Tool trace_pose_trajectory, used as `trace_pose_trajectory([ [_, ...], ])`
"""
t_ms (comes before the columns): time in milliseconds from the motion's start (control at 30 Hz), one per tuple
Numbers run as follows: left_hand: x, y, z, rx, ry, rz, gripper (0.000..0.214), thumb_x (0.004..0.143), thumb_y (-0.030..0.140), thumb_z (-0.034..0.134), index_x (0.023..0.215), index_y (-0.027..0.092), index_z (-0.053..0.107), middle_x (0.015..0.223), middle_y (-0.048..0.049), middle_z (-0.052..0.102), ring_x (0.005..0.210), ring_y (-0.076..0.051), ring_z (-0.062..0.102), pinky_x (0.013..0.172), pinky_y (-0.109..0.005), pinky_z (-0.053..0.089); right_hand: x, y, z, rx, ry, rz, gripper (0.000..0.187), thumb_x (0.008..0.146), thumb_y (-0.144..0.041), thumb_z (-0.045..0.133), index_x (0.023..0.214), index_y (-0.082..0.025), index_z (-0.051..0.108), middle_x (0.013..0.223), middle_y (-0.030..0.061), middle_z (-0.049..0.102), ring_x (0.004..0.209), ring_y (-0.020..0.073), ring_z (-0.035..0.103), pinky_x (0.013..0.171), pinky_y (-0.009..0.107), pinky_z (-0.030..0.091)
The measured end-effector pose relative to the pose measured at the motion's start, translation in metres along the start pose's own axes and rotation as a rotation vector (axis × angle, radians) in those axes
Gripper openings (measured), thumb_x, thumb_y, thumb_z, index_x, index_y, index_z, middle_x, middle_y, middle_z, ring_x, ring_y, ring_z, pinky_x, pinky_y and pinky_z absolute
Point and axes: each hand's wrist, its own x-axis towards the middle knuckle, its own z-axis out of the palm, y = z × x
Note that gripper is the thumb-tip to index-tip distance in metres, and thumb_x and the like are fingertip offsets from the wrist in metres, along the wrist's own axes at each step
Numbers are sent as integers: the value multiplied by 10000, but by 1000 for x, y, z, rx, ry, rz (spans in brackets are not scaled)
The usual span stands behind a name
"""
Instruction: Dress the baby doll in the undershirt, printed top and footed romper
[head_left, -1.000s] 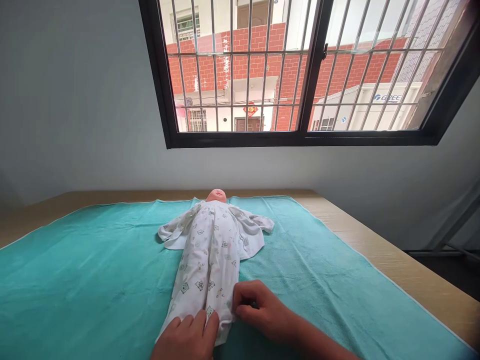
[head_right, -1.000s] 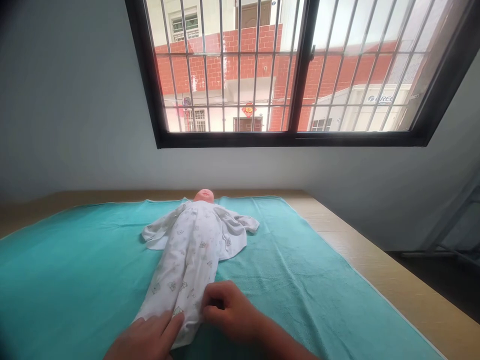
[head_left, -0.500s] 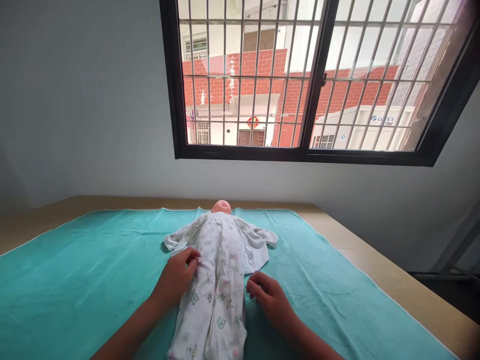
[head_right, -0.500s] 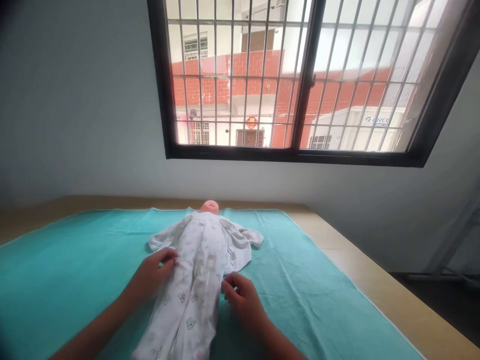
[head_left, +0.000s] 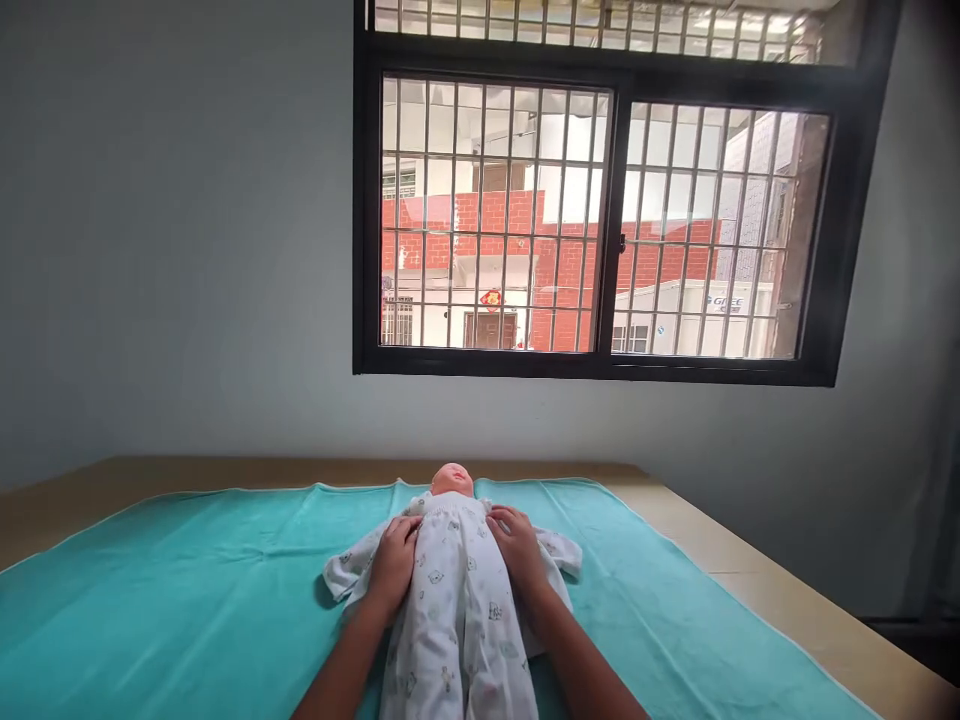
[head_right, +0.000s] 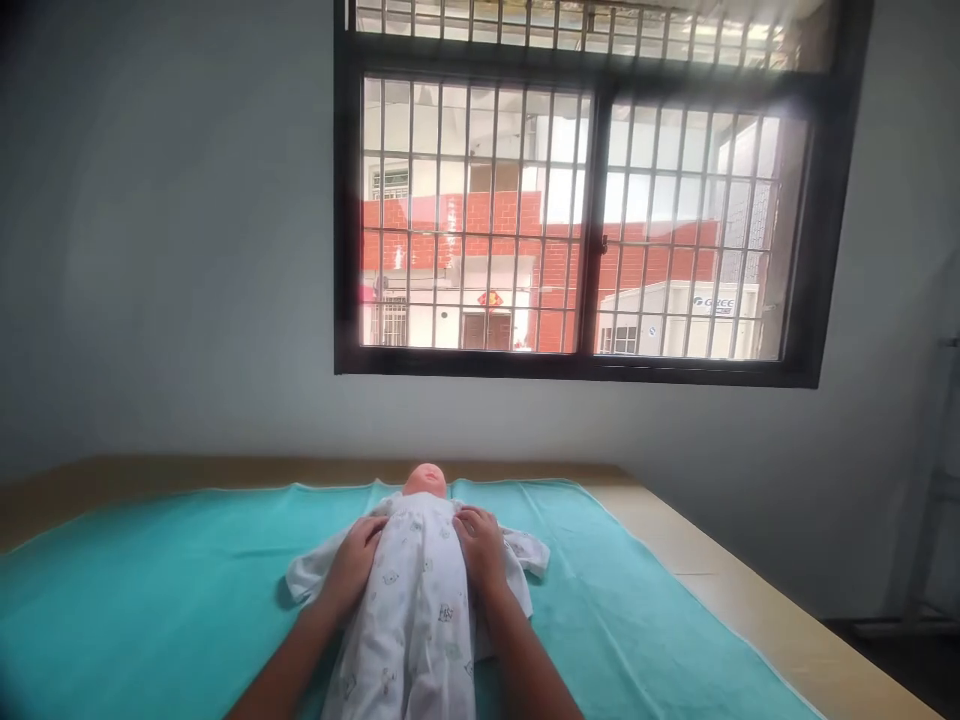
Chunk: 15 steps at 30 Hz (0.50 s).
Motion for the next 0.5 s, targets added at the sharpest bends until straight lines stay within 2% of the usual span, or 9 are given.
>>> trace_pose_trajectory([
  [67,2,-6,-2,116,-24,91,296,843,266,464,969,186,719,1055,-78,693,1048,-244,597,1007,-411,451,2,9,0,-68,-45,-30,252,802,-432,555,820,-240,716,1146,83,707,1232,290,524,1113,470,280],
  [167,6,-9,-6,411,0,201,320,882,262,461,1075,200,709,1237,-98,639,1231,-291,489,1070,-468,380,6,19,-5,-90,-124,12,256,820,-447,549,832,-241,701,1275,79,655,1312,286,476,1158,507,162],
  [233,11,-8,-10,551,-28,180,358,877,244,485,1183,215,669,1411,-102,532,1374,-324,354,1132,-536,268,8,20,-9,-118,-173,10,245,816,-448,564,819,-237,689,1382,83,578,1321,282,472,1150,493,188],
  [300,18,-5,-15,573,-146,113,442,880,255,493,1313,232,577,1491,-92,456,1406,-310,333,1152,-543,226,11,19,-12,-172,-229,-8,246,825,-449,561,802,-234,678,1434,82,528,1324,274,471,1116,456,264],
  [400,25,-3,-21,478,-300,53,566,888,322,495,1444,251,415,1491,-61,468,1340,-256,449,1102,-435,348,15,14,-13,-280,-298,-1,276,874,-447,504,789,-233,655,1385,65,575,1280,259,513,1044,406,347],
  [500,25,-6,-17,496,-252,62,558,905,344,474,1452,268,392,1461,-41,505,1298,-253,492,1036,-398,405,16,11,-8,-421,-275,37,286,897,-419,474,761,-224,634,1311,54,621,1156,252,585,973,385,382],
])
